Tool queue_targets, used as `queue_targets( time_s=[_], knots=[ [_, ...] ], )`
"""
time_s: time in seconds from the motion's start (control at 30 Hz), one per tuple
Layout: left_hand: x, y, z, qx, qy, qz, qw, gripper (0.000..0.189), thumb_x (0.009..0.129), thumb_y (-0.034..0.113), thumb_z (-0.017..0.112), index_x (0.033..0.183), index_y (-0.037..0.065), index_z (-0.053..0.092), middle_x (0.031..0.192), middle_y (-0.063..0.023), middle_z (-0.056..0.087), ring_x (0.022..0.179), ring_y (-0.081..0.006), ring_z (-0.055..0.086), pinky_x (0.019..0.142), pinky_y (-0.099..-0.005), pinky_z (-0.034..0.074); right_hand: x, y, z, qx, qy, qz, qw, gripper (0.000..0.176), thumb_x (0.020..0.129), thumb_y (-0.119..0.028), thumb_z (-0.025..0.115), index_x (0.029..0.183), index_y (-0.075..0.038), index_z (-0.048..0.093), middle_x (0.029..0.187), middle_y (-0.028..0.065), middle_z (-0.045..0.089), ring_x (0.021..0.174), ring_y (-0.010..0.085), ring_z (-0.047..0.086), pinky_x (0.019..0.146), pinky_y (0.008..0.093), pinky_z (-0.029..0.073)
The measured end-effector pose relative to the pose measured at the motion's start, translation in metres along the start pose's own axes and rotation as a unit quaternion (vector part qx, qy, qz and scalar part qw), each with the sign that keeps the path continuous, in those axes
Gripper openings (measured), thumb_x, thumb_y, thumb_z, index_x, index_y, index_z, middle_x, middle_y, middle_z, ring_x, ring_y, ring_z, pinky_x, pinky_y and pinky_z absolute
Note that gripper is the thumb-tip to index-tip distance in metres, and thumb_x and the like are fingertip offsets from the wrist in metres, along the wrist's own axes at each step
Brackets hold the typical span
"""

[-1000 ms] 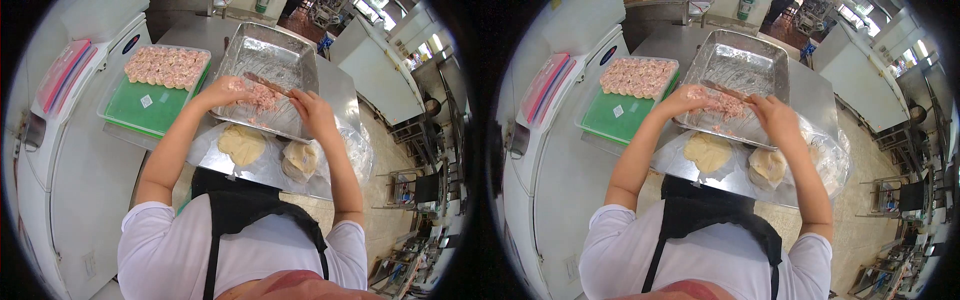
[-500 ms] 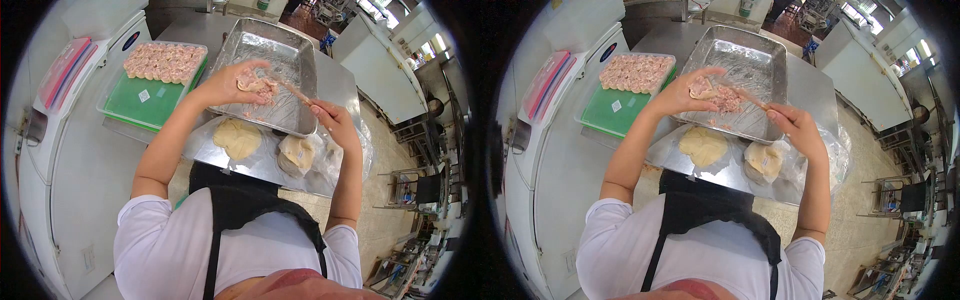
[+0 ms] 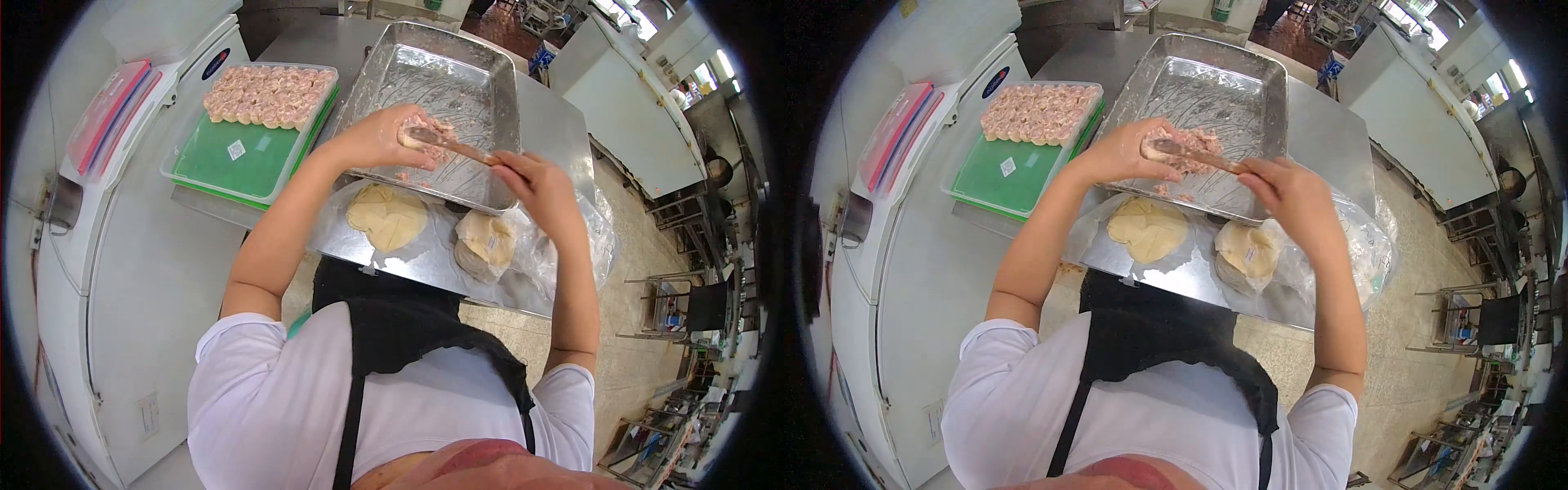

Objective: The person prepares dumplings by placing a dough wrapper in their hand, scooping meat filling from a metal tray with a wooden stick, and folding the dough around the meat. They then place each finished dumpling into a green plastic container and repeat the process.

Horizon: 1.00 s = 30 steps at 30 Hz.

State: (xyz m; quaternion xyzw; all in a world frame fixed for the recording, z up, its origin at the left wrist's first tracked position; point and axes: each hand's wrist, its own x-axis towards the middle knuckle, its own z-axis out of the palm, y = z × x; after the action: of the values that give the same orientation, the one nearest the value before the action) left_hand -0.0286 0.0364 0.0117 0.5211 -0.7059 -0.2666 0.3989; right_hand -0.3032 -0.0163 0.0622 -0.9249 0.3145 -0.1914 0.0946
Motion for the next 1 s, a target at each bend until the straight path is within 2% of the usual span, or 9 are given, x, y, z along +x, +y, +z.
queue_targets(
  time_s=[0.23, 0.4, 0.47, 0.5, 0.57, 0.67, 0.73, 0.83, 1.0],
  knots=[
    [0.001, -0.021, -0.003, -0.09, 0.048, 0.032, 0.994, 0.035, 0.073, 0.025, 0.084, 0.092, 0.004, 0.063, 0.088, -0.0051, 0.064, 0.085, -0.0149, 0.058, 0.078, -0.0311, 0.047, 0.016, -0.002, 0.031, 0.103, -0.034, 0.018, 0.994, 0.031, 0.093, -0.028, 0.06, 0.11, -0.004, 0.067, 0.094, 0.0175, 0.068, 0.083, 0.0323, 0.065, 0.075, 0.037, 0.05],
    [-0.026, -0.042, -0.059, 0.052, 0.116, -0.003, 0.992, 0.038, 0.073, 0.023, 0.084, 0.099, 0.005, 0.064, 0.085, -0.0013, 0.062, 0.08, -0.0118, 0.055, 0.075, -0.0283, 0.046, 0.039, 0.044, 0.063, 0.173, -0.085, 0.1, 0.976, 0.032, 0.094, -0.029, 0.061, 0.113, -0.004, 0.066, 0.101, 0.0173, 0.069, 0.086, 0.0248, 0.066, 0.078, 0.0312, 0.049],
    [-0.054, -0.041, -0.094, 0.094, 0.128, -0.049, 0.986, 0.039, 0.074, 0.023, 0.082, 0.104, 0.005, 0.064, 0.087, -0.0021, 0.062, 0.08, -0.0116, 0.055, 0.074, -0.0268, 0.045, 0.045, 0.071, 0.091, 0.177, -0.027, 0.113, 0.977, 0.032, 0.093, -0.032, 0.061, 0.111, -0.006, 0.068, 0.099, 0.0151, 0.069, 0.085, 0.0277, 0.067, 0.075, 0.0332, 0.051],
    [-0.067, -0.048, -0.112, 0.124, 0.164, -0.122, 0.971, 0.041, 0.074, 0.024, 0.08, 0.106, 0.006, 0.063, 0.091, -0.0054, 0.064, 0.083, -0.015, 0.058, 0.078, -0.0294, 0.047, 0.048, 0.075, 0.096, 0.187, -0.038, 0.101, 0.977, 0.032, 0.093, -0.032, 0.061, 0.111, -0.006, 0.068, 0.099, 0.0151, 0.069, 0.085, 0.0277, 0.067, 0.075, 0.0332, 0.051],
    [-0.097, -0.074, -0.149, 0.158, 0.203, -0.206, 0.944, 0.042, 0.074, 0.024, 0.078, 0.109, 0.006, 0.062, 0.095, -0.0087, 0.065, 0.086, -0.0184, 0.062, 0.081, -0.0319, 0.049, 0.048, 0.079, 0.105, -0.048, -0.01, 0.082, 0.995, 0.03, 0.093, -0.035, 0.059, 0.107, -0.01, 0.069, 0.097, 0.0115, 0.069, 0.084, 0.0308, 0.066, 0.072, 0.0372, 0.051],
    [-0.147, -0.135, -0.19, 0.237, 0.264, -0.242, 0.903, 0.049, 0.074, 0.021, 0.075, 0.118, 0.008, 0.059, 0.098, -0.0123, 0.066, 0.091, -0.0241, 0.064, 0.084, -0.0349, 0.05, 0.046, 0.074, 0.105, -0.06, -0.001, 0.095, 0.994, 0.029, 0.093, -0.037, 0.058, 0.104, -0.013, 0.07, 0.096, 0.0091, 0.068, 0.084, 0.0329, 0.065, 0.07, 0.0403, 0.051],
    [-0.167, -0.156, -0.208, 0.435, 0.284, -0.259, 0.814, 0.051, 0.075, 0.021, 0.073, 0.122, 0.009, 0.057, 0.103, -0.0152, 0.066, 0.094, -0.0306, 0.065, 0.083, -0.0385, 0.051, 0.046, 0.075, 0.106, -0.057, -0.015, 0.103, 0.993, 0.029, 0.093, -0.037, 0.058, 0.105, -0.014, 0.07, 0.096, 0.0089, 0.069, 0.083, 0.0316, 0.066, 0.07, 0.0396, 0.051],
    [-0.172, -0.178, -0.229, 0.486, 0.306, -0.295, 0.764, 0.055, 0.076, 0.023, 0.072, 0.126, 0.011, 0.054, 0.108, -0.0169, 0.066, 0.095, -0.0338, 0.064, 0.08, -0.0418, 0.051, 0.046, 0.072, 0.104, -0.039, -0.001, 0.11, 0.993, 0.029, 0.094, -0.035, 0.058, 0.107, -0.012, 0.069, 0.096, 0.0096, 0.069, 0.084, 0.0318, 0.066, 0.071, 0.0385, 0.051],
    [-0.149, -0.189, -0.24, 0.463, 0.305, -0.35, 0.755, 0.065, 0.077, 0.023, 0.071, 0.136, 0.014, 0.045, 0.111, -0.0174, 0.065, 0.096, -0.0343, 0.064, 0.08, -0.0438, 0.051, 0.045, 0.074, 0.104, 0.005, 0.005, 0.115, 0.993, 0.03, 0.094, -0.032, 0.059, 0.107, -0.007, 0.069, 0.096, 0.0118, 0.068, 0.084, 0.0314, 0.066, 0.073, 0.0371, 0.05]
  ],
)
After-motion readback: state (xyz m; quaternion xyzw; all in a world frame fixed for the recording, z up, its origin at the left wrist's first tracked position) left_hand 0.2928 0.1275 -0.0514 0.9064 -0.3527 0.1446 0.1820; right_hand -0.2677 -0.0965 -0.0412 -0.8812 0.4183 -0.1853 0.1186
